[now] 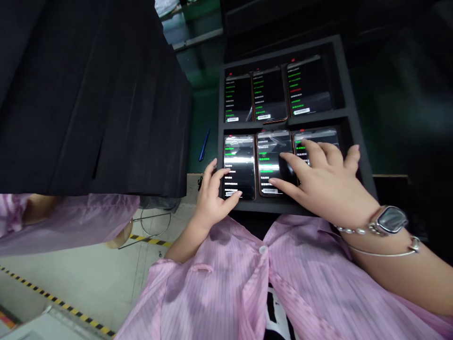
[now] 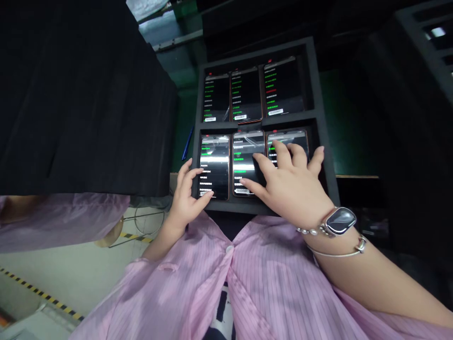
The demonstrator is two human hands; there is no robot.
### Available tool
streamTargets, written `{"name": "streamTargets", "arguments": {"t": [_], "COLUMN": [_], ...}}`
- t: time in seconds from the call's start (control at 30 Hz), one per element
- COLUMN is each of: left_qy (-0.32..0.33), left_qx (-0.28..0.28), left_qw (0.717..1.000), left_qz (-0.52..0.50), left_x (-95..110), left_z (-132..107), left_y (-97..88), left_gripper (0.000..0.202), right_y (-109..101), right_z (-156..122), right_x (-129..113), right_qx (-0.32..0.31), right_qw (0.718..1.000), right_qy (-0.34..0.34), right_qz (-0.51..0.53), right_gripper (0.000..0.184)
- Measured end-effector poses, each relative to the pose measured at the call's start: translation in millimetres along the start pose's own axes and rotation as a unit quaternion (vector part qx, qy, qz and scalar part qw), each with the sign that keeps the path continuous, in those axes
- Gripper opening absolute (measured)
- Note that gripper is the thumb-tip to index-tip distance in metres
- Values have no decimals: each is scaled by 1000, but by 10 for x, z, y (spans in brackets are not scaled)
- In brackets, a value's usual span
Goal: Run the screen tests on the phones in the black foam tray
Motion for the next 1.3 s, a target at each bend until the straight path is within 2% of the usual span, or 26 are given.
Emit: {"name": "streamTargets", "arguments": {"t": [0.2, 0.3, 0.43, 0.53, 0.73, 0.87, 1.0, 1.3], "left_qy": [0, -4, -20, -37, -52, -36, -21, -3], "left_qx": [1, -9, -38, -65, -113, -78, -47, -59], "left_qw": [1000, 1000, 999, 996, 989, 992, 996, 995], "left_qz": [7, 16, 31, 43, 80, 91, 79, 86], "left_x": [26, 30, 16, 9, 41, 75, 79, 86], "left_z": [8, 2, -1, 16, 100, 128, 95, 157], "left_y": [-10, -5, 2, -1, 23, 3, -17, -34], "left_gripper": [69, 73, 76, 77, 75, 63, 52, 53], "right_y": [49, -151, -509, -618, -320, -130, -76, 7], "right_z": [4, -86, -267, -397, -559, -561, -534, -421], "right_x": [104, 60, -41, -87, -296, -442, -522, -551], "right_qx": [-6, 36, 84, 91, 37, 11, -5, -36], "right_qw": [999, 995, 986, 981, 970, 973, 973, 978], "right_qy": [31, 19, -32, -72, -150, -180, -198, -170], "right_qz": [43, 95, 139, 157, 188, 146, 121, 111], "right_gripper": [72, 68, 61, 56, 38, 39, 46, 53]}}
Point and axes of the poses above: each hand's wrist, its own z-axis towards the middle knuckle, its own y-axis out of the palm, x = y × z, the point moved 10 cm from there along z, towards the middle knuckle, and after that the axes turned 6 degrees about z, right-handed, at the moved point
